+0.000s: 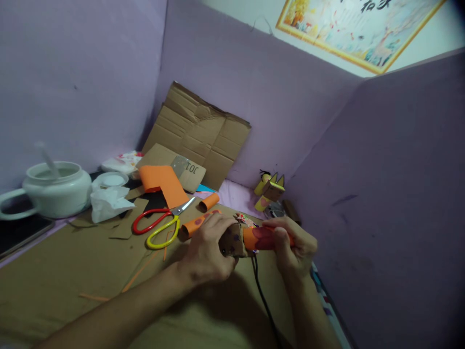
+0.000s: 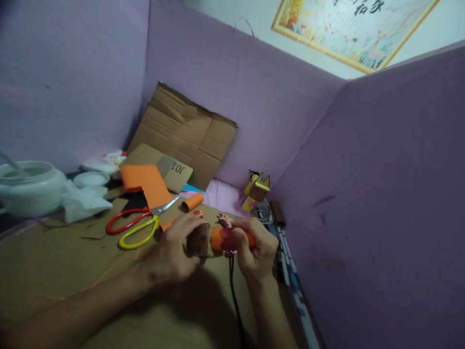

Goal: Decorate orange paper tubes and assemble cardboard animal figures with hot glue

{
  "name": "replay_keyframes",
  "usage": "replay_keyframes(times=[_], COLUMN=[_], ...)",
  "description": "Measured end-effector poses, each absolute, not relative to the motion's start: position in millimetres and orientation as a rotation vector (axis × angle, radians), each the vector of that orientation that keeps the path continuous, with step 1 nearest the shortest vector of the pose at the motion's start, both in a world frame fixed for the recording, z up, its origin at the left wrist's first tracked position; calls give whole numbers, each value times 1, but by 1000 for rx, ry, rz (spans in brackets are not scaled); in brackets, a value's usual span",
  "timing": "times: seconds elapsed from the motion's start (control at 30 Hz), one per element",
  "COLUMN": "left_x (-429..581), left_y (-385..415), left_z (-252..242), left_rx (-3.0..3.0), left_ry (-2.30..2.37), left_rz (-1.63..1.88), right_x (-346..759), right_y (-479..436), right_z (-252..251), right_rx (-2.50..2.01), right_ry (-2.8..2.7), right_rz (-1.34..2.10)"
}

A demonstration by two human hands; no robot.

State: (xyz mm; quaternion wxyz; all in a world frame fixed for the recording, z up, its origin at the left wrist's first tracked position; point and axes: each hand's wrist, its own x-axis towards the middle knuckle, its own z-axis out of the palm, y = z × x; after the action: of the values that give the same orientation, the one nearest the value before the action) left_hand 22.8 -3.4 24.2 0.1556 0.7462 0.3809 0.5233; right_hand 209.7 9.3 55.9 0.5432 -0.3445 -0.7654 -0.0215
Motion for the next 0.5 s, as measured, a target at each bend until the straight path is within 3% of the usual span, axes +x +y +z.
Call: replay_keyframes(times=[0.5], left_x=[22], left_y=[-7], left_z=[23], left_rx=[2157], left_ry=[1079], left_rz=[1482], right_x=[200], right_y=[2], right_z=[59], right_rx=[-817], right_ry=[-1812], right_rz=[-201])
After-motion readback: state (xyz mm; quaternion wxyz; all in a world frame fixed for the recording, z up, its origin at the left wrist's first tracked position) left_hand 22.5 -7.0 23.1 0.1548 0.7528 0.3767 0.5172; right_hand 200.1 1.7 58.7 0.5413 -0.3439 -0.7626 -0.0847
